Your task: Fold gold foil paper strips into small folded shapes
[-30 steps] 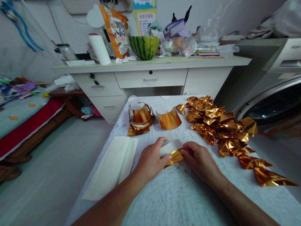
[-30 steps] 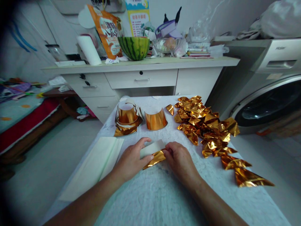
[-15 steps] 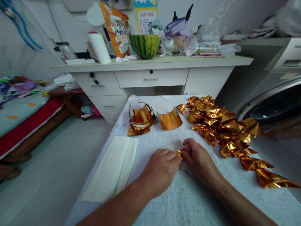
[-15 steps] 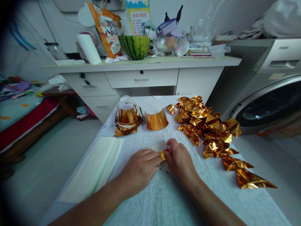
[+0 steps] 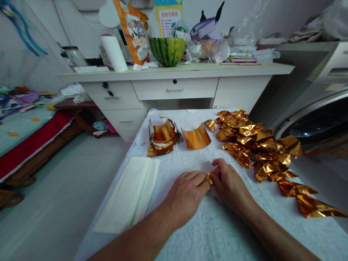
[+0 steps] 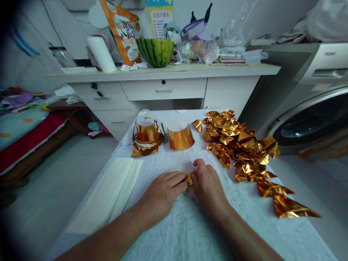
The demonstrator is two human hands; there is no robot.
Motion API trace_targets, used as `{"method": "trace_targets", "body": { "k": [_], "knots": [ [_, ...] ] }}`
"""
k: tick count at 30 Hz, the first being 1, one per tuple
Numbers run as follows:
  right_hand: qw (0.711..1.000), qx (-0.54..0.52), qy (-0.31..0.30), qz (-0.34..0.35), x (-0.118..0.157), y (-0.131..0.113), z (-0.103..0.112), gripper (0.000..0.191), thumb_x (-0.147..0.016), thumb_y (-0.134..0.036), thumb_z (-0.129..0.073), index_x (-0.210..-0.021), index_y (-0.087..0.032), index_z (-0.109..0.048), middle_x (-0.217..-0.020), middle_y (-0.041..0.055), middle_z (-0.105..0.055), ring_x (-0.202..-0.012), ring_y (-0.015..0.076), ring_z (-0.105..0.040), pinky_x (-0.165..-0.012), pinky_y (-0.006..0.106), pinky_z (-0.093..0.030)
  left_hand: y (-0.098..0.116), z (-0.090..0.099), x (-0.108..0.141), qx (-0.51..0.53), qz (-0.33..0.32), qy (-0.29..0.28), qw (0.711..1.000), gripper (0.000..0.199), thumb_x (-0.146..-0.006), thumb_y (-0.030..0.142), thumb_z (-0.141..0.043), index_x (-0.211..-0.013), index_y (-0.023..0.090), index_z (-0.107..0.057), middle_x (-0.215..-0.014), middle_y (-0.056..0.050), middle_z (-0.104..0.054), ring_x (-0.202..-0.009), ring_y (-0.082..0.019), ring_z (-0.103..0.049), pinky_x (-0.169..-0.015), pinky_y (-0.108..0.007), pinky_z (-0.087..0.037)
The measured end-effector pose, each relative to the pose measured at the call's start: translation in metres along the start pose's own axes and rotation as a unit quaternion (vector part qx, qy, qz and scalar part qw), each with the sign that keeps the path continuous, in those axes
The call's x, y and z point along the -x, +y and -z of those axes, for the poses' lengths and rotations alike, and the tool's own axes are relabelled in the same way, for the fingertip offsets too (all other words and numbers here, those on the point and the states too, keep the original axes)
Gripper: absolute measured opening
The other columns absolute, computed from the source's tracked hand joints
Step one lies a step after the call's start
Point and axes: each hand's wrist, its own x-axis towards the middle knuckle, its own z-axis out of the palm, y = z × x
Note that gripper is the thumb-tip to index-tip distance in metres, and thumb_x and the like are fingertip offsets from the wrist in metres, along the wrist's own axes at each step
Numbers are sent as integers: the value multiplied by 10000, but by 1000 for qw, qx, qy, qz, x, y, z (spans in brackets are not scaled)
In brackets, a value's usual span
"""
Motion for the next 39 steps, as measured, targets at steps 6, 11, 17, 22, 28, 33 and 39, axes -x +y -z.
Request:
{"method": "trace_targets", "body": {
  "k": [6, 11, 17, 22, 28, 33, 39],
  "knots": [
    [999, 32, 7, -5, 0, 1, -1, 226, -841, -150, -472, -1066, -150, -500, -741, 51, -593, -751, 228, -546, -690, 311, -393, -2, -2, 0, 8, 1, 1, 1000, 228, -968, 229, -487, -1173, 204, -584, -1129, -26, -649, -1083, -191, -574, -933, -377, -491],
    [999, 44, 11, -3, 0, -1, -1, 251, -847, -130, -438, -1092, -129, -496, -743, 61, -597, -753, 232, -546, -699, 317, -394, -3, 0, -1, 34, 12, 4, 999, 208, -959, 205, -499, -1146, 204, -592, -1108, -26, -648, -1078, -188, -570, -938, -376, -478],
    [998, 57, 8, 1, 0, 0, -3, 249, -860, -159, -453, -1102, -122, -499, -755, 67, -609, -767, 239, -549, -713, 321, -390, -5, 4, -2, 85, 80, 19, 993, 190, -910, 181, -557, -1092, 212, -602, -1045, -23, -630, -1023, -195, -559, -926, -368, -475],
    [998, 64, 13, -3, -1, -1, -2, 252, -856, -153, -456, -1100, -119, -507, -781, 78, -616, -769, 242, -548, -701, 322, -381, -8, 4, 0, 138, 176, 44, 974, 302, -864, 171, -565, -1162, 214, -564, -1088, -45, -627, -1015, -197, -589, -908, -351, -490],
    [998, 69, 16, -1, 0, -1, -3, 257, -849, -138, -462, -1103, -114, -497, -771, 74, -611, -783, 244, -546, -716, 326, -384, -7, 4, -2, 150, 217, 27, 964, 290, -847, 179, -567, -1134, 223, -561, -1035, -21, -700, -938, -199, -651, -860, -343, -497],
    [998, 63, 12, -5, 0, -2, -2, 255, -857, -139, -454, -1106, -112, -498, -780, 84, -616, -774, 242, -541, -706, 323, -386, -5, 7, -3, 114, 228, -4, 967, 123, -877, 220, -553, -990, 231, -600, -934, -3, -714, -868, -193, -664, -779, -309, -490],
    [998, 66, 16, -8, -1, -1, -2, 201, -858, -153, -476, -1056, -146, -508, -784, 76, -611, -777, 242, -546, -699, 318, -374, -3, 9, -1, 63, 237, -26, 969, 53, -885, 255, -561, -918, 219, -581, -897, -8, -707, -822, -196, -658, -733, -299, -473]
  ]
}}
